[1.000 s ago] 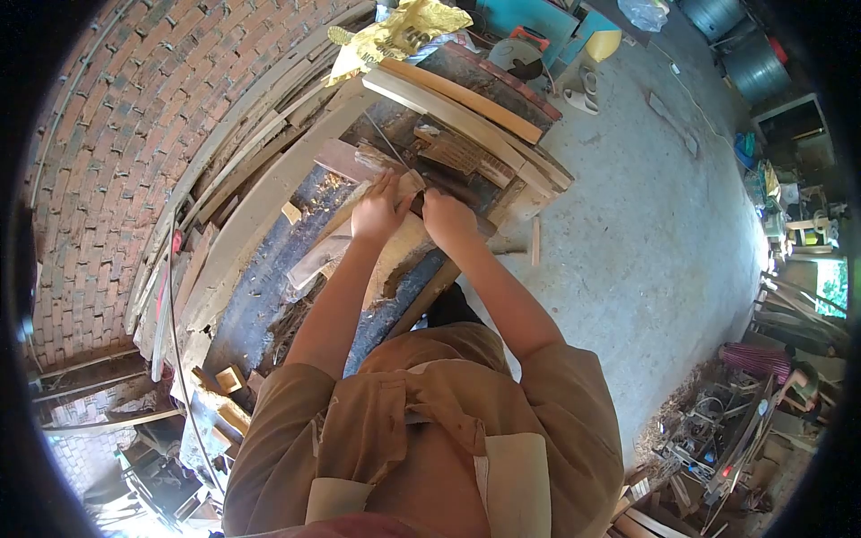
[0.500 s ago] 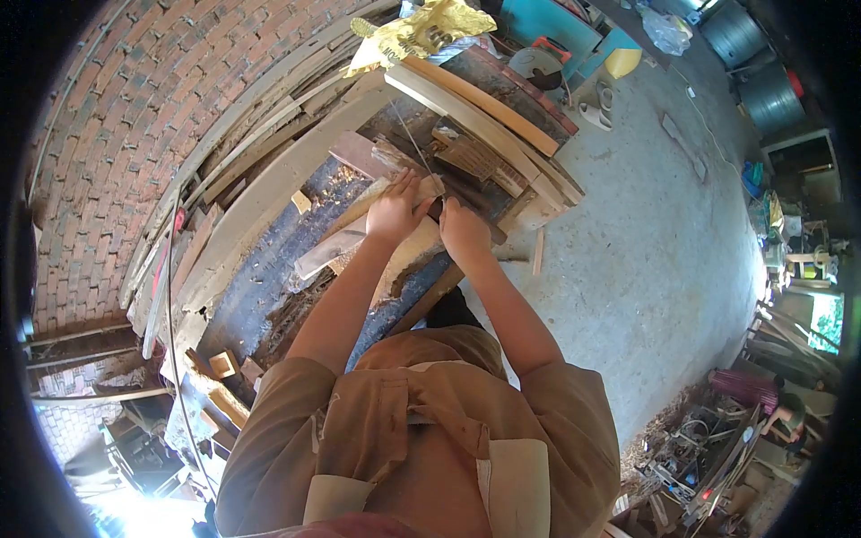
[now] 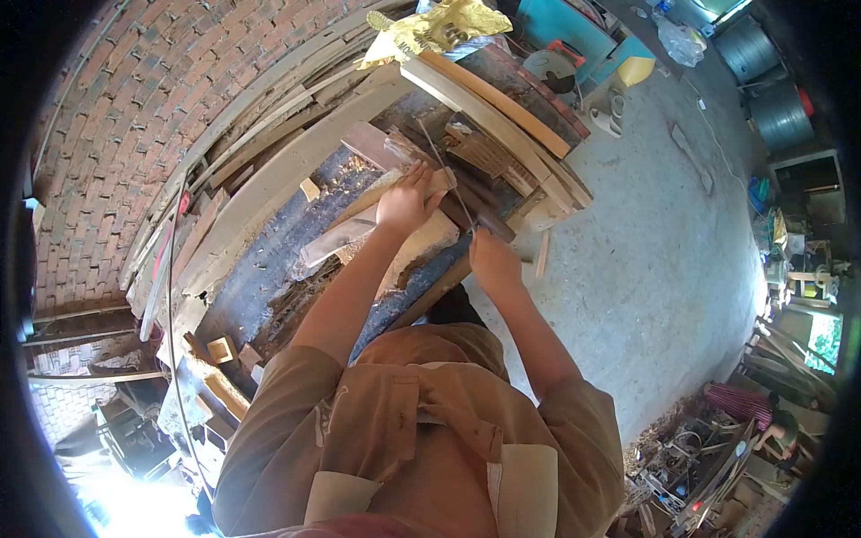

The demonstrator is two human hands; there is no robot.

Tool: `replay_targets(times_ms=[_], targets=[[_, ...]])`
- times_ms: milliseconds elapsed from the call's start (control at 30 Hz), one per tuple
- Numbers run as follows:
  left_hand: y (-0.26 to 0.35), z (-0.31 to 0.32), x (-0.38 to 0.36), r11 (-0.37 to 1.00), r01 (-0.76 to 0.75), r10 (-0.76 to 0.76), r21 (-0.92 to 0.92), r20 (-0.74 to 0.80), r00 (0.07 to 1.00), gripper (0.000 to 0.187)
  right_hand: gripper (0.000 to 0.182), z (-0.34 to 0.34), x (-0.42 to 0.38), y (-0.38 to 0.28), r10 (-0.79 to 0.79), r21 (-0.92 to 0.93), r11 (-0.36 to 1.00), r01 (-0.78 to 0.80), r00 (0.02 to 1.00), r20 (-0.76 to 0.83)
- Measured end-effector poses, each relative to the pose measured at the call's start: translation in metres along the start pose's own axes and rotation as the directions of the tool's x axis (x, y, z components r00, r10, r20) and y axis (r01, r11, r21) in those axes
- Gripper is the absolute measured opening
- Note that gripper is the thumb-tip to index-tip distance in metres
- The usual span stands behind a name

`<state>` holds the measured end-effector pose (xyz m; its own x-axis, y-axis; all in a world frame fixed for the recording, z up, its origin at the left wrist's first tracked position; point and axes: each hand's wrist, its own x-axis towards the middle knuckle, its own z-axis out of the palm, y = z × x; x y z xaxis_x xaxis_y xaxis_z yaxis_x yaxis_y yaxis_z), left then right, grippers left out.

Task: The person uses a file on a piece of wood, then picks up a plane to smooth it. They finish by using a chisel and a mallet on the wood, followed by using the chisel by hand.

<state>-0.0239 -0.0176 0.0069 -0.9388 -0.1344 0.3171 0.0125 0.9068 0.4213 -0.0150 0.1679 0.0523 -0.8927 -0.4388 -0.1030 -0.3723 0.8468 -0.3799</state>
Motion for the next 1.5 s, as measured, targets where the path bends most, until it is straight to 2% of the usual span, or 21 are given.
replay_targets(times_ms=[67, 267, 333, 400, 667, 867, 1000, 1067, 1167, 1300, 1367, 1500], targets=[[-0.001, 0.001, -0.001, 1.0, -0.008, 0.008, 0.008, -0.004, 1.0, 0.047, 0.022, 0.003, 0.029, -0.006, 0.017, -0.001, 1.0, -0.017, 0.998, 0.061], [-0.003, 0.001, -0.001, 1.0, 0.017, -0.017, 0.008, -0.016, 1.0, 0.047, 0.023, 0.009, 0.06, -0.021, -0.031, 0.025, 0.999, 0.03, 0.999, 0.017], [-0.001, 0.003, 0.0, 1.0, 0.005, -0.004, 0.015, -0.034, 0.999, 0.047, 0.022, 0.011, 0.052, -0.013, -0.048, -0.017, 0.999, 0.049, 0.999, 0.024], [-0.001, 0.002, -0.003, 0.995, -0.089, 0.089, 0.037, 0.007, 0.996, 0.046, 0.021, 0.013, 0.046, -0.009, -0.065, -0.045, 0.997, 0.067, 0.997, 0.03], [-0.004, 0.004, 0.0, 0.999, -0.034, 0.034, 0.004, 0.0, 0.999, 0.046, 0.02, 0.031, 0.05, -0.01, -0.059, -0.052, 0.997, 0.055, 0.996, -0.068], [-0.003, 0.004, -0.002, 0.999, -0.033, 0.033, 0.0, -0.019, 0.999, 0.045, 0.02, 0.016, 0.043, -0.005, -0.075, -0.017, 0.997, 0.076, 0.997, 0.017], [-0.003, 0.002, 0.001, 0.999, -0.035, 0.036, 0.03, -0.011, 0.999, 0.045, 0.02, -0.001, 0.001, 0.004, -0.089, 0.011, 0.996, 0.089, 0.996, -0.005], [-0.004, 0.004, 0.001, 0.999, -0.035, 0.035, 0.021, -0.016, 0.999, 0.045, 0.02, -0.016, -0.017, 0.002, 0.066, -0.047, 0.997, -0.059, 0.984, 0.163], [-0.004, 0.003, 0.0, 1.0, -0.03, 0.03, 0.009, -0.013, 0.999, 0.046, 0.02, -0.028, -0.024, -0.003, 0.132, -0.049, 0.991, -0.124, 0.966, 0.223], [-0.002, 0.0, 0.0, 1.0, -0.02, 0.02, 0.001, -0.006, 1.0, 0.046, 0.021, -0.025, 0.004, -0.01, 0.094, -0.018, 0.996, -0.092, 0.976, 0.196], [-0.002, 0.0, 0.0, 1.0, -0.019, 0.019, 0.001, -0.005, 1.0, 0.046, 0.022, -0.016, 0.033, -0.014, 0.004, 0.073, 0.997, -0.013, 0.992, 0.122], [-0.002, 0.0, 0.0, 0.999, -0.022, 0.022, 0.029, -0.026, 0.999, 0.046, 0.022, -0.001, 0.069, -0.024, 0.004, 0.039, 0.999, -0.009, 0.992, 0.124]])
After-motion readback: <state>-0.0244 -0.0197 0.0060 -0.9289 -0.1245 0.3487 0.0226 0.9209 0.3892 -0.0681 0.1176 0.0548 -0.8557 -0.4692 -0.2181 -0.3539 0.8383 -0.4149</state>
